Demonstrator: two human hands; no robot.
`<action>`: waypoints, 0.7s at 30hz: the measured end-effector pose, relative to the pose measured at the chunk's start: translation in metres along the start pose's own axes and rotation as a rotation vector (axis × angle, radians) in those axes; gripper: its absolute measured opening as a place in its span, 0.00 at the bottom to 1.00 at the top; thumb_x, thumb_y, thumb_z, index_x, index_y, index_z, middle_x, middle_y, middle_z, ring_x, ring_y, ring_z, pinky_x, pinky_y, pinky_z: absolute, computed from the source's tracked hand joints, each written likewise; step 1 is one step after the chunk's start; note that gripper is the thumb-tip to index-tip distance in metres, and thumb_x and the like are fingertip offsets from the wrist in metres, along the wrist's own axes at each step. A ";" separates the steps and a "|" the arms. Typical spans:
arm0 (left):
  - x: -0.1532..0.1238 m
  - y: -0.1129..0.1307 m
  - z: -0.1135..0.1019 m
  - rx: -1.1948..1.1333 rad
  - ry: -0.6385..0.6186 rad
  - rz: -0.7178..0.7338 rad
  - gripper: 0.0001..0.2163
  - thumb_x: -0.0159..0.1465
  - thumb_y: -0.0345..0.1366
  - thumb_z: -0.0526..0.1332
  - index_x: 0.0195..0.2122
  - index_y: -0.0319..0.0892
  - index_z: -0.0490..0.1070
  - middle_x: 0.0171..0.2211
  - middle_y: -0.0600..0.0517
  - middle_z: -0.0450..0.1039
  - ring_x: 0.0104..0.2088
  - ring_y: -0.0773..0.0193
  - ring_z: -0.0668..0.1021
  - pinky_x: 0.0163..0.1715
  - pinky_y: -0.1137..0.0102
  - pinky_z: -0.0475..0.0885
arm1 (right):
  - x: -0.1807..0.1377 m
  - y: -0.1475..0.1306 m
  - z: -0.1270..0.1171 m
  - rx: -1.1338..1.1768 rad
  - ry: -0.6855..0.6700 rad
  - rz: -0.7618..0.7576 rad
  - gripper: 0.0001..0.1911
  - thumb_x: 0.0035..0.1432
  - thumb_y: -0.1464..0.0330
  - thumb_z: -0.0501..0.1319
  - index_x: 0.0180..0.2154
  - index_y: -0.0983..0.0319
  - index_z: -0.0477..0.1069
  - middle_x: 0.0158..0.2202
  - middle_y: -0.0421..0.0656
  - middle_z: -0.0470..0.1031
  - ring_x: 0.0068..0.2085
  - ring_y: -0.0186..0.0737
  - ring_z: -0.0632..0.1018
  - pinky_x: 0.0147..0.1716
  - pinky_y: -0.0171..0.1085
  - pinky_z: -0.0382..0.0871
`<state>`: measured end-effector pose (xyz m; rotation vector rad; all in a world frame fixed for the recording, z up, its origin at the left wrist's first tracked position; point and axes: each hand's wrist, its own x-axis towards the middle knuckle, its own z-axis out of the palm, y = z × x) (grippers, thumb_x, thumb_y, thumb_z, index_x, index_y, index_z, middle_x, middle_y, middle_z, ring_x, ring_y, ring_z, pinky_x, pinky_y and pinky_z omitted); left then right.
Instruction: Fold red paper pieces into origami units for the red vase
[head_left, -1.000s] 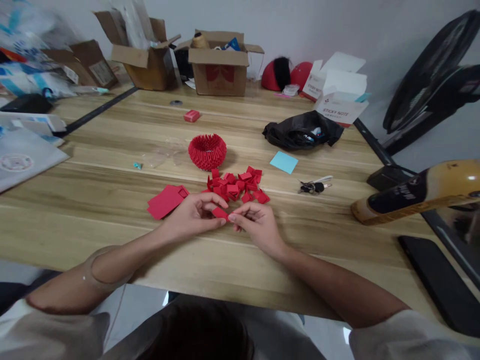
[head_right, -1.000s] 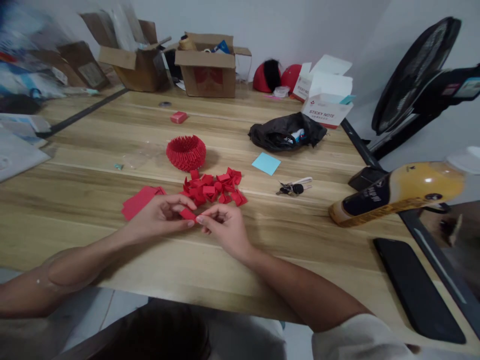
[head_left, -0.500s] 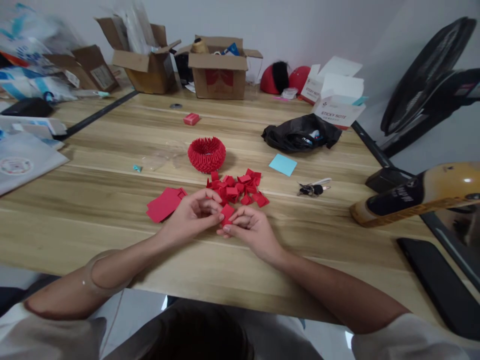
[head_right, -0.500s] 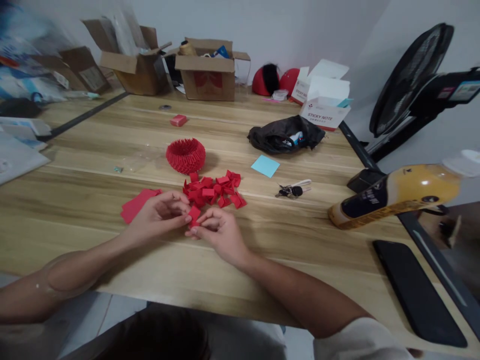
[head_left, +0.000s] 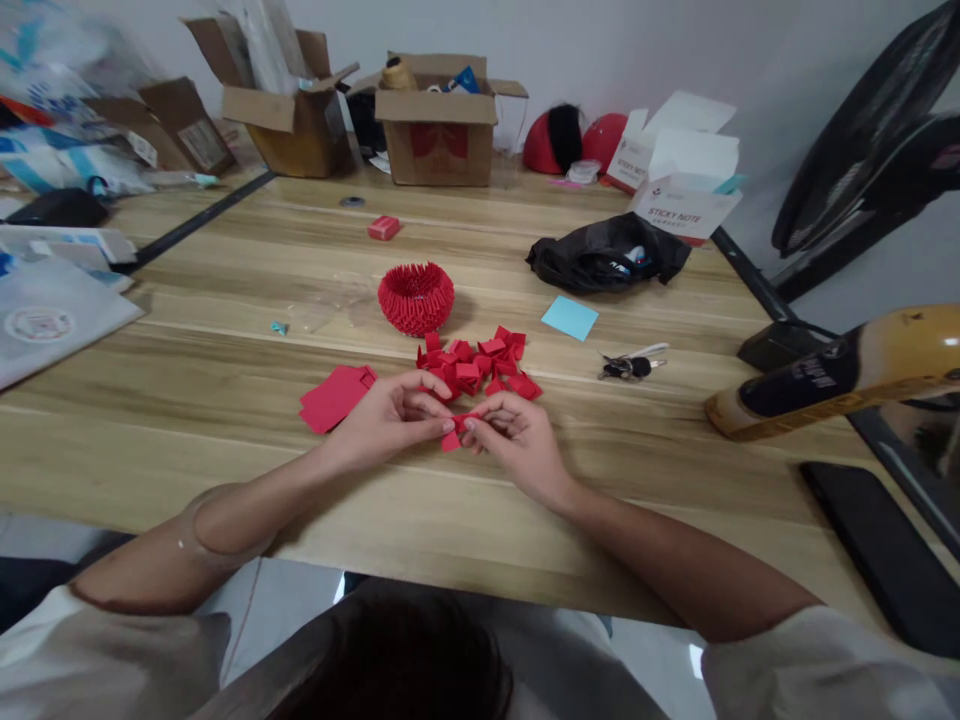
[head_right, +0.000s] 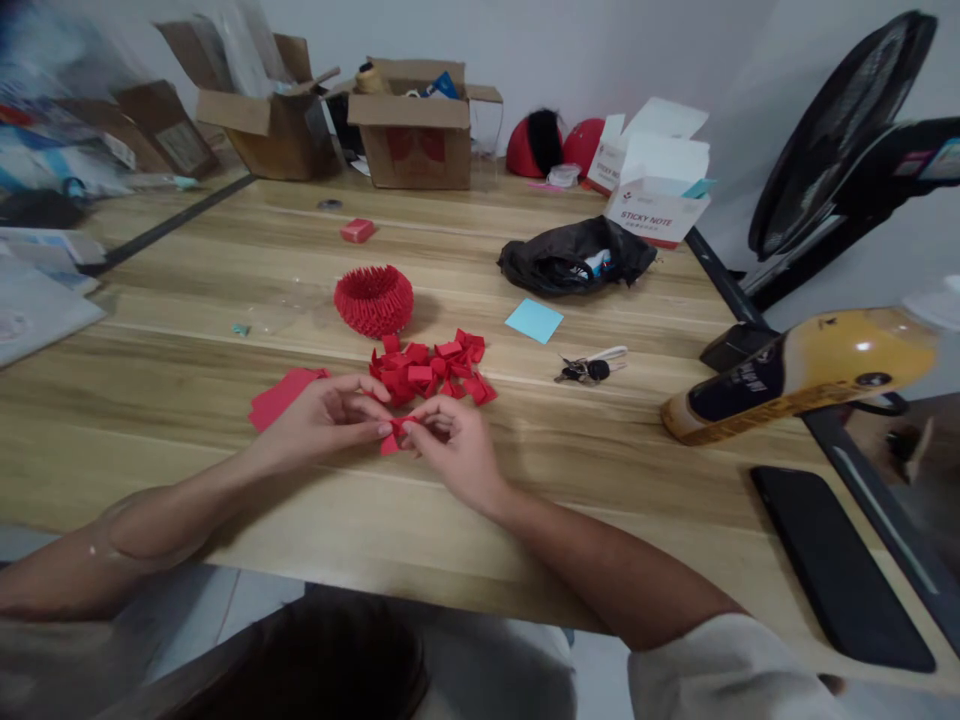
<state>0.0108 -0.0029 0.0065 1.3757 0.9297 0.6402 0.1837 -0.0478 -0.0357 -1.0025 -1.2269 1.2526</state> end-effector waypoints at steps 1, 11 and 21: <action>0.000 0.000 0.000 0.000 0.012 0.000 0.15 0.50 0.34 0.69 0.35 0.38 0.67 0.26 0.50 0.79 0.26 0.64 0.80 0.28 0.72 0.71 | -0.001 0.001 -0.001 -0.042 -0.006 -0.037 0.05 0.53 0.66 0.62 0.30 0.61 0.69 0.24 0.40 0.75 0.27 0.33 0.77 0.27 0.33 0.73; 0.002 0.000 -0.002 -0.124 0.073 -0.073 0.16 0.46 0.33 0.72 0.32 0.38 0.68 0.24 0.52 0.79 0.24 0.66 0.79 0.27 0.73 0.71 | -0.003 0.005 -0.013 -0.634 -0.052 -0.644 0.09 0.57 0.72 0.58 0.35 0.57 0.77 0.36 0.42 0.80 0.37 0.38 0.81 0.39 0.38 0.78; 0.003 0.000 -0.001 -0.213 0.081 -0.155 0.16 0.44 0.33 0.73 0.29 0.38 0.67 0.19 0.55 0.77 0.19 0.72 0.75 0.21 0.78 0.67 | -0.006 0.002 -0.016 -0.738 -0.199 -0.645 0.13 0.61 0.72 0.53 0.40 0.58 0.76 0.41 0.46 0.78 0.42 0.40 0.79 0.43 0.40 0.77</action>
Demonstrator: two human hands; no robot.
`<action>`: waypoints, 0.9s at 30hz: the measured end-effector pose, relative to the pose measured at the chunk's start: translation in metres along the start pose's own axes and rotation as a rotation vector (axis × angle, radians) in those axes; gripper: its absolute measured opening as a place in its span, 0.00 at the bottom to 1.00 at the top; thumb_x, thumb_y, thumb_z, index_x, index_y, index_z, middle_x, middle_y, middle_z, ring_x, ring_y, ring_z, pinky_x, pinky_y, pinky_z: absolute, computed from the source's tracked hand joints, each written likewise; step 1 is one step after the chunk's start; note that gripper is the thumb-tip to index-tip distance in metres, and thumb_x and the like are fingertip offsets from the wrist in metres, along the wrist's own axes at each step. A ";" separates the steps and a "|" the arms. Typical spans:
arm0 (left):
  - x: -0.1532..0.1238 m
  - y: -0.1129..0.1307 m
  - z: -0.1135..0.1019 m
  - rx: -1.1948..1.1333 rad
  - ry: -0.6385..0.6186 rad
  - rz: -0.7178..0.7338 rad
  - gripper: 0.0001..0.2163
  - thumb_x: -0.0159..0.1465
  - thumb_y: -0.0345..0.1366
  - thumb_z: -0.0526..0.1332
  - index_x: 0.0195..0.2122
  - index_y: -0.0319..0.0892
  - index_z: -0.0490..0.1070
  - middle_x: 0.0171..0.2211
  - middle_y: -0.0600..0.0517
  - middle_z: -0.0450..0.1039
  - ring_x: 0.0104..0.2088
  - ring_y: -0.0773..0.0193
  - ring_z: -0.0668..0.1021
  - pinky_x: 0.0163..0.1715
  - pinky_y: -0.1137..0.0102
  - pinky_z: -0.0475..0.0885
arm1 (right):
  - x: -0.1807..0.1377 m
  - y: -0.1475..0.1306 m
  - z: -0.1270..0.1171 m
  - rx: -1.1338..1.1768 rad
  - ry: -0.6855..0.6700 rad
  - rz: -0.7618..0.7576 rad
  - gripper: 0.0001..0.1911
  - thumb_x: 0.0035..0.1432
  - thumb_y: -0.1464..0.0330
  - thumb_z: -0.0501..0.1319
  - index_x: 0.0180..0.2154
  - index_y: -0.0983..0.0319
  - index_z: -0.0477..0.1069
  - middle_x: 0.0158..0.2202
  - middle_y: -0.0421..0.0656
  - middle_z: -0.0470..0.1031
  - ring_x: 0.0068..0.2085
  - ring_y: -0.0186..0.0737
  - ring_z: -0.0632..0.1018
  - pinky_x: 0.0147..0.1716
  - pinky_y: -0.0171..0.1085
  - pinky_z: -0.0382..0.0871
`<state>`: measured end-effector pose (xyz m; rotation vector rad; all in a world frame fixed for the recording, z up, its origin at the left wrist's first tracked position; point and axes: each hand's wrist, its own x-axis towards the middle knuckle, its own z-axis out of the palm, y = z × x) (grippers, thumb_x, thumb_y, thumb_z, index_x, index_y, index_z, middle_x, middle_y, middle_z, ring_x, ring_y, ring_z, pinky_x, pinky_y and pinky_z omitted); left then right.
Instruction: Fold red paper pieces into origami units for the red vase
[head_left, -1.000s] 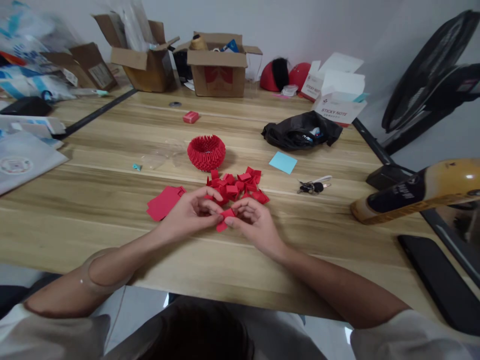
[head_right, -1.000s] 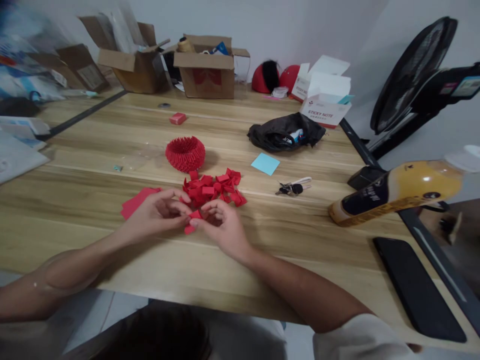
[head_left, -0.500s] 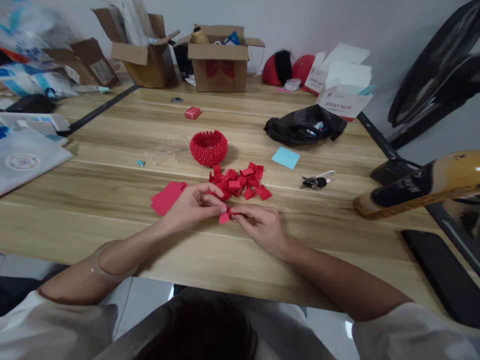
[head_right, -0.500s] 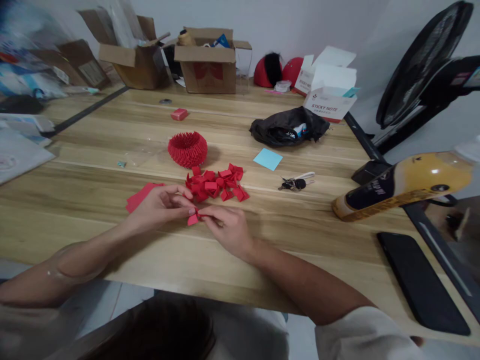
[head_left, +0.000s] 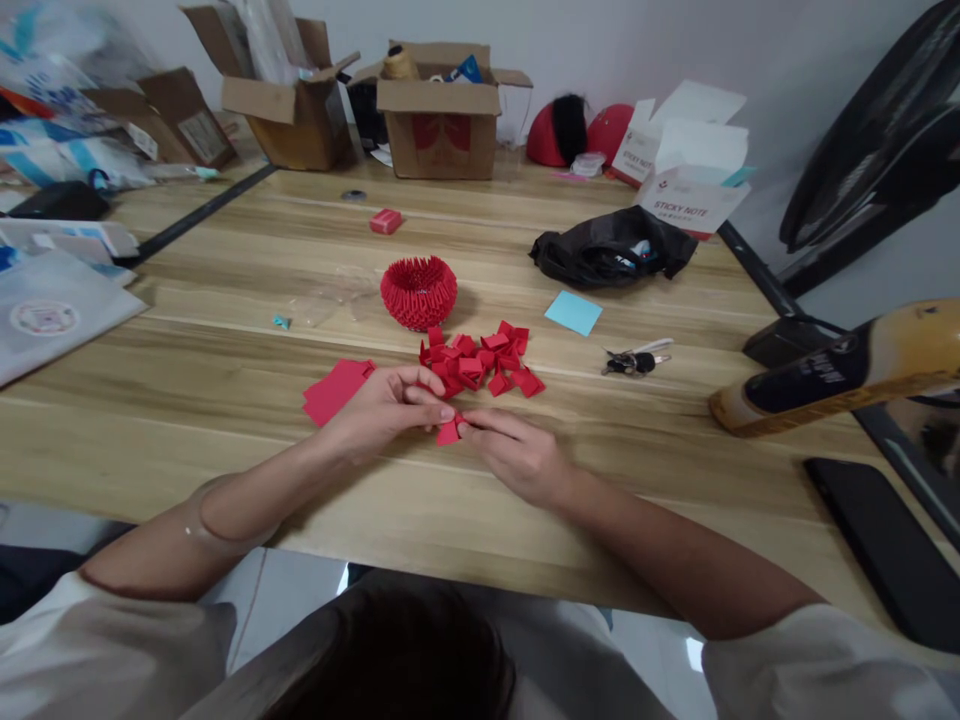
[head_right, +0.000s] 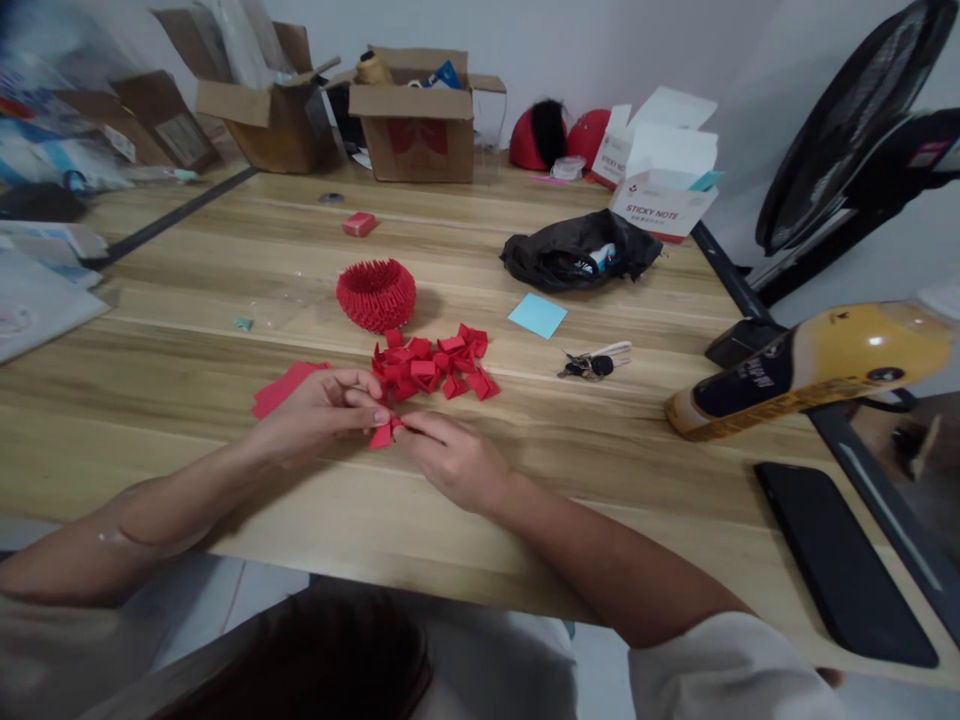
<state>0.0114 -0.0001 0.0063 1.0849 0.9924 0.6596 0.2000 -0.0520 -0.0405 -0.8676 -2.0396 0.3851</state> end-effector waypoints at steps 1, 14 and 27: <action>0.000 0.000 0.000 0.006 -0.001 0.004 0.16 0.44 0.33 0.73 0.29 0.38 0.67 0.19 0.55 0.77 0.20 0.72 0.75 0.21 0.78 0.67 | 0.001 -0.002 -0.001 -0.025 -0.012 -0.018 0.13 0.62 0.72 0.52 0.40 0.59 0.75 0.41 0.46 0.78 0.42 0.40 0.79 0.43 0.41 0.77; -0.003 0.002 0.002 0.110 0.059 0.137 0.12 0.46 0.28 0.70 0.25 0.38 0.65 0.20 0.55 0.77 0.22 0.71 0.77 0.23 0.79 0.69 | 0.011 -0.012 0.002 0.408 0.168 0.392 0.07 0.56 0.70 0.59 0.36 0.64 0.74 0.35 0.46 0.79 0.36 0.37 0.79 0.36 0.36 0.75; -0.003 -0.002 0.006 0.196 0.020 0.186 0.12 0.49 0.32 0.69 0.24 0.37 0.64 0.19 0.56 0.72 0.21 0.73 0.74 0.22 0.79 0.66 | 0.018 -0.005 0.004 0.982 0.045 0.866 0.11 0.44 0.63 0.69 0.27 0.65 0.76 0.19 0.40 0.77 0.21 0.30 0.76 0.24 0.31 0.73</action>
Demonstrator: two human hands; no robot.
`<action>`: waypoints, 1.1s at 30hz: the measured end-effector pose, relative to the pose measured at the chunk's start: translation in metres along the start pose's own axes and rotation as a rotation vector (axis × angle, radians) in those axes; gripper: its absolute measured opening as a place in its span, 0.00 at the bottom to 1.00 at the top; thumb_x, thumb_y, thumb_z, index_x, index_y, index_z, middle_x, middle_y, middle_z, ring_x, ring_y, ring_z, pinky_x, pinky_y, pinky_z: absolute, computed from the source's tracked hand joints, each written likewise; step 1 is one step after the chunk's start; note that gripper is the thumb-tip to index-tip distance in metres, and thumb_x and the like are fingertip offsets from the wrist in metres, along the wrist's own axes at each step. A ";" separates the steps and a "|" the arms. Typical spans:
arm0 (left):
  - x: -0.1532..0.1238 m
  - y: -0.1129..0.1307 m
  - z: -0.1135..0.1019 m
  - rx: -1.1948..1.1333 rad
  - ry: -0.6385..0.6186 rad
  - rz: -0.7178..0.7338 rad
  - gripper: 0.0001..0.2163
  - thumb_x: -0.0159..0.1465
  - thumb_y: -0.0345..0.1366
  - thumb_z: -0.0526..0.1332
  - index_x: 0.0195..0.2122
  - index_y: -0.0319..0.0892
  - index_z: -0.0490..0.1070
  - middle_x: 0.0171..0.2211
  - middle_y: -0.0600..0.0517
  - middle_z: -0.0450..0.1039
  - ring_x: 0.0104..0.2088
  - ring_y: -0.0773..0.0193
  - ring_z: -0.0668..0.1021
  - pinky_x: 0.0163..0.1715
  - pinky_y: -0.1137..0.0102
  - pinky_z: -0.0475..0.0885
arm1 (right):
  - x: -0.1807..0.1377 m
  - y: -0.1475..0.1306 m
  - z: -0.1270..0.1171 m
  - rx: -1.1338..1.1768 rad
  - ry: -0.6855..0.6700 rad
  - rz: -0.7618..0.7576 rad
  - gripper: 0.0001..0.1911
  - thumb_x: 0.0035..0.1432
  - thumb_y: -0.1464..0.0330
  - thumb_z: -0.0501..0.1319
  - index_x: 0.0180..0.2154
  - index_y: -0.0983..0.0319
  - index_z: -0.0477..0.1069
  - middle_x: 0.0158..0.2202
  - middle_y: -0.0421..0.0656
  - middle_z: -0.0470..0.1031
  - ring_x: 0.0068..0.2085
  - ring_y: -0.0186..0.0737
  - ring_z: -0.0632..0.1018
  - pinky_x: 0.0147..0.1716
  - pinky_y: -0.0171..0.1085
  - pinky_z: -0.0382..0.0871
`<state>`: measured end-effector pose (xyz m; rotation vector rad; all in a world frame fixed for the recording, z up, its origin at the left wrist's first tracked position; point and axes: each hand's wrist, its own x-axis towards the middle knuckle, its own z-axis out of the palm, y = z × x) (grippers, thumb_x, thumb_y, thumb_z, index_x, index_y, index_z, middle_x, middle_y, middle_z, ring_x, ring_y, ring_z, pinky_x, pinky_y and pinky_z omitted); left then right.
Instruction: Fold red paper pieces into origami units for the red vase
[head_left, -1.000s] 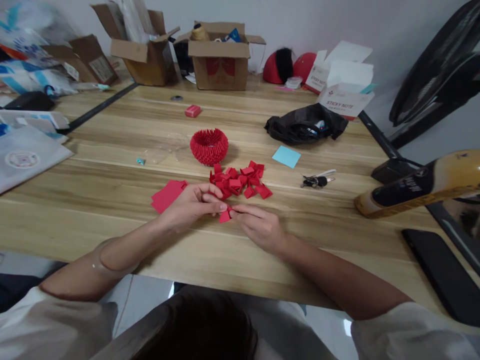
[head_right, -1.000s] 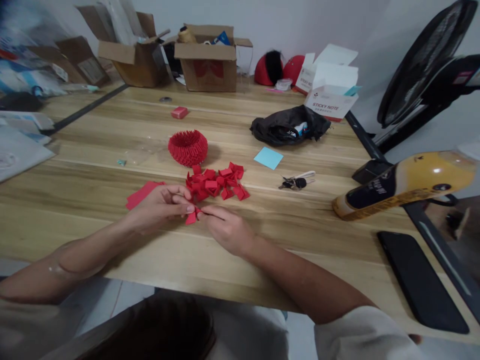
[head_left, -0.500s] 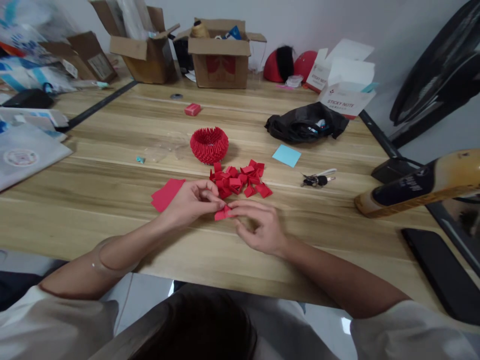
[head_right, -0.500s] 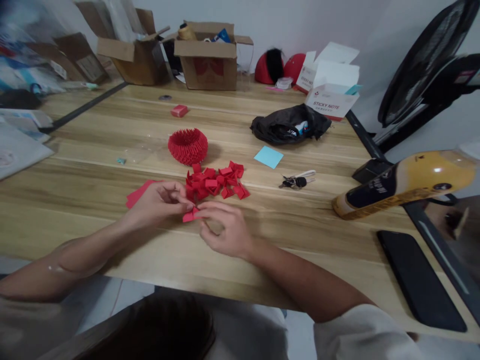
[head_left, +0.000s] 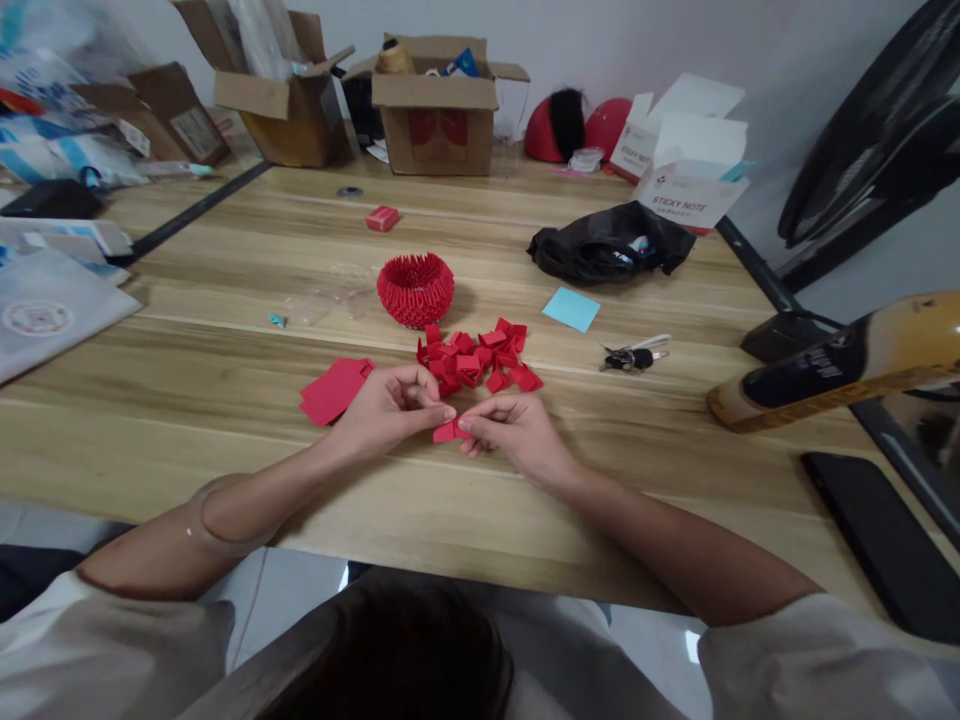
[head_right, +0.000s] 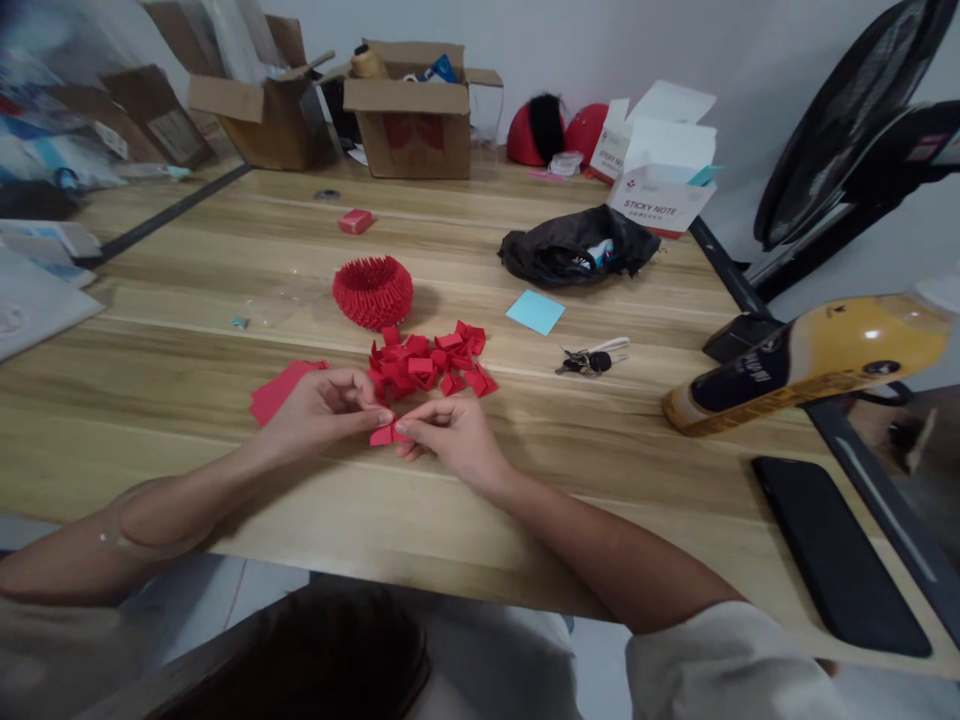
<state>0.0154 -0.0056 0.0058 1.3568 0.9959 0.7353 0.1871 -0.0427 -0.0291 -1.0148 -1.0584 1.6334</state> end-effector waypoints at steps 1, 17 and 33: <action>0.000 -0.001 0.000 0.005 0.004 0.006 0.12 0.49 0.32 0.69 0.24 0.37 0.64 0.19 0.57 0.71 0.21 0.73 0.74 0.22 0.79 0.66 | 0.000 0.000 0.000 0.011 0.008 0.004 0.11 0.44 0.63 0.69 0.27 0.65 0.76 0.19 0.40 0.77 0.21 0.30 0.76 0.24 0.31 0.73; -0.004 -0.003 0.005 -0.012 0.020 0.216 0.16 0.53 0.31 0.67 0.24 0.41 0.55 0.22 0.56 0.71 0.24 0.72 0.74 0.25 0.77 0.68 | -0.001 0.008 0.003 -0.080 -0.028 -0.075 0.08 0.48 0.66 0.67 0.27 0.65 0.74 0.23 0.41 0.78 0.24 0.32 0.78 0.28 0.33 0.74; -0.002 0.004 0.000 -0.107 -0.145 -0.093 0.15 0.49 0.32 0.70 0.28 0.40 0.61 0.21 0.53 0.76 0.23 0.67 0.78 0.24 0.75 0.72 | -0.009 0.009 -0.013 -0.894 0.050 -0.807 0.11 0.59 0.72 0.55 0.39 0.57 0.75 0.43 0.45 0.77 0.46 0.39 0.76 0.49 0.42 0.71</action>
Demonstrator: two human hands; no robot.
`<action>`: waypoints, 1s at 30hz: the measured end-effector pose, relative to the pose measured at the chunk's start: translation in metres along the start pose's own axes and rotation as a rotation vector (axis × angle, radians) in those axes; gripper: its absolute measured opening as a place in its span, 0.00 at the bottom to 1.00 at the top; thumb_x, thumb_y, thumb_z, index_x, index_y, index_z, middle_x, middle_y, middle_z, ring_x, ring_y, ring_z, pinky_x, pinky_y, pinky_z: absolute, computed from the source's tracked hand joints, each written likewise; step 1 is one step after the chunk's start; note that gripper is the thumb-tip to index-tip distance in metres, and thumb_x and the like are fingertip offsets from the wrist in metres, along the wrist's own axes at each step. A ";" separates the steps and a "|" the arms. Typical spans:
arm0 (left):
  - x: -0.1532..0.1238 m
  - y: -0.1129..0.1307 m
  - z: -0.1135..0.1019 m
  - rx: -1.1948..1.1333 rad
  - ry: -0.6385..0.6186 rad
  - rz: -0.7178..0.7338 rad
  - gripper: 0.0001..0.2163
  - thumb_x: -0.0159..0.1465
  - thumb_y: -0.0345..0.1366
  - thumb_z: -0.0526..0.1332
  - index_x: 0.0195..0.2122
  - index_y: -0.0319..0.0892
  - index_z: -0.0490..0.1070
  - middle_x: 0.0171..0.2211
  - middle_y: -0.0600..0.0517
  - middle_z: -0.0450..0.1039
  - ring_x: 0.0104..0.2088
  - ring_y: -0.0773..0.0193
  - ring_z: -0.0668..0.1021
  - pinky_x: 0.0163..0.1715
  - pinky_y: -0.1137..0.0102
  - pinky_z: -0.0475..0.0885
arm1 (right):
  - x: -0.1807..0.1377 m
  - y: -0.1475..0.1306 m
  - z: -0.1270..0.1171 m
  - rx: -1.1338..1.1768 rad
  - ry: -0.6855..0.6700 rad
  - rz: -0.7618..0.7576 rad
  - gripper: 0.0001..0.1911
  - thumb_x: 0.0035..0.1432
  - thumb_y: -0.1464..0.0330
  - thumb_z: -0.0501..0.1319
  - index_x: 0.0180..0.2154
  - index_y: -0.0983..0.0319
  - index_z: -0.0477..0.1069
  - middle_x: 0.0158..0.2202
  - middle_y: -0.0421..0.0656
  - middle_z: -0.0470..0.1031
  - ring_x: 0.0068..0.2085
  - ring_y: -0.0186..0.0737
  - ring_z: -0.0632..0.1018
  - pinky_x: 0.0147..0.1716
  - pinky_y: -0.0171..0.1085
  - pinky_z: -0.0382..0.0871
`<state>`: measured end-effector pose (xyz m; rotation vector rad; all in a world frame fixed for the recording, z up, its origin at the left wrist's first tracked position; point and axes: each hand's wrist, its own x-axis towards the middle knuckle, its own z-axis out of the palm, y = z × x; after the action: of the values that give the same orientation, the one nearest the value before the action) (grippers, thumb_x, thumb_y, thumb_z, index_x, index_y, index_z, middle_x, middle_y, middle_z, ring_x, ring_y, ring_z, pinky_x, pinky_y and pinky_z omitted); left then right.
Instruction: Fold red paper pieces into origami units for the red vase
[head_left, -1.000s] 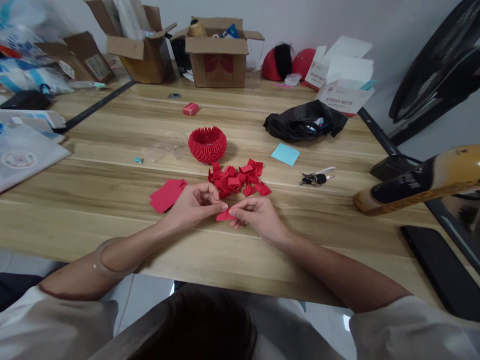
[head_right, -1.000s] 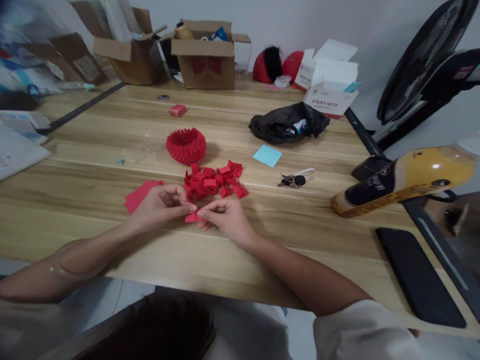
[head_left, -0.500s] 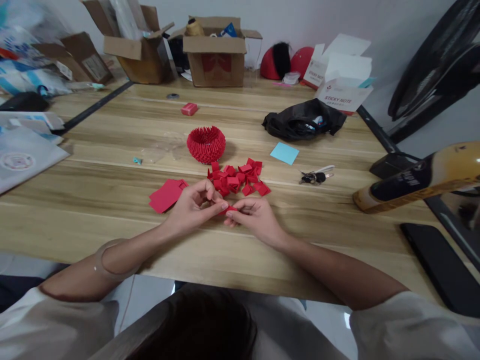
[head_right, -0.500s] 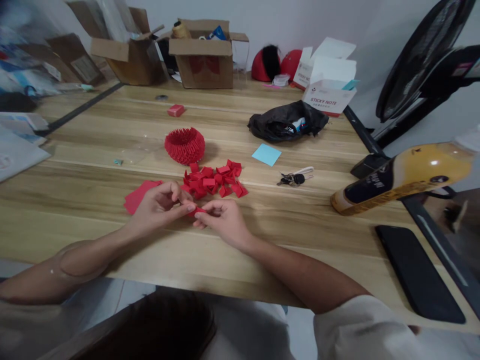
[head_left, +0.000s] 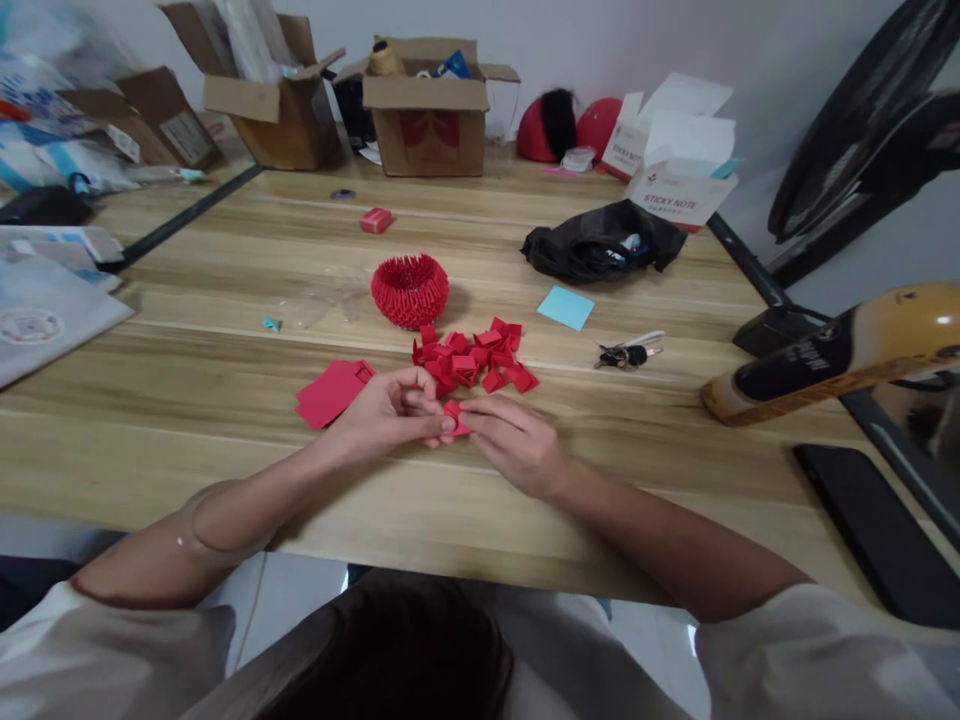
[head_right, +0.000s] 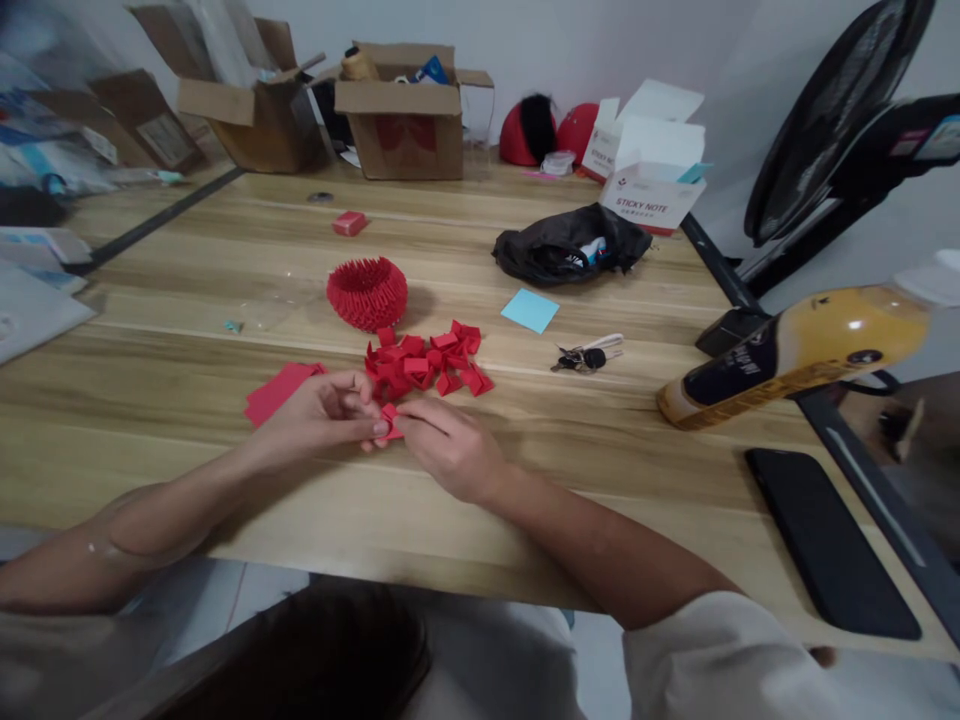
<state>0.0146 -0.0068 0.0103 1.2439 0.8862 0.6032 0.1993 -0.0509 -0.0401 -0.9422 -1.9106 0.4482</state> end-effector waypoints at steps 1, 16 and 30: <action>0.000 -0.001 -0.001 0.003 0.033 0.027 0.15 0.49 0.31 0.70 0.27 0.39 0.61 0.21 0.54 0.76 0.22 0.68 0.77 0.23 0.75 0.72 | 0.001 -0.001 0.001 0.066 0.031 0.069 0.12 0.59 0.72 0.55 0.41 0.57 0.75 0.44 0.45 0.76 0.46 0.39 0.76 0.49 0.42 0.71; 0.003 -0.004 -0.006 0.132 0.061 0.119 0.08 0.50 0.32 0.69 0.27 0.36 0.72 0.25 0.51 0.77 0.27 0.67 0.78 0.30 0.74 0.72 | 0.020 -0.009 0.001 0.907 -0.061 0.763 0.13 0.45 0.60 0.68 0.25 0.64 0.76 0.21 0.40 0.76 0.22 0.30 0.76 0.25 0.32 0.73; 0.002 -0.005 -0.003 0.188 0.052 0.157 0.07 0.52 0.35 0.68 0.29 0.37 0.75 0.27 0.49 0.78 0.29 0.66 0.78 0.30 0.73 0.72 | 0.019 -0.011 0.005 1.015 -0.009 0.809 0.13 0.45 0.60 0.68 0.25 0.64 0.76 0.24 0.40 0.78 0.24 0.31 0.78 0.26 0.32 0.75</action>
<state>0.0126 -0.0046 0.0046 1.4836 0.9099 0.6918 0.1852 -0.0429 -0.0248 -0.9234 -0.9534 1.6824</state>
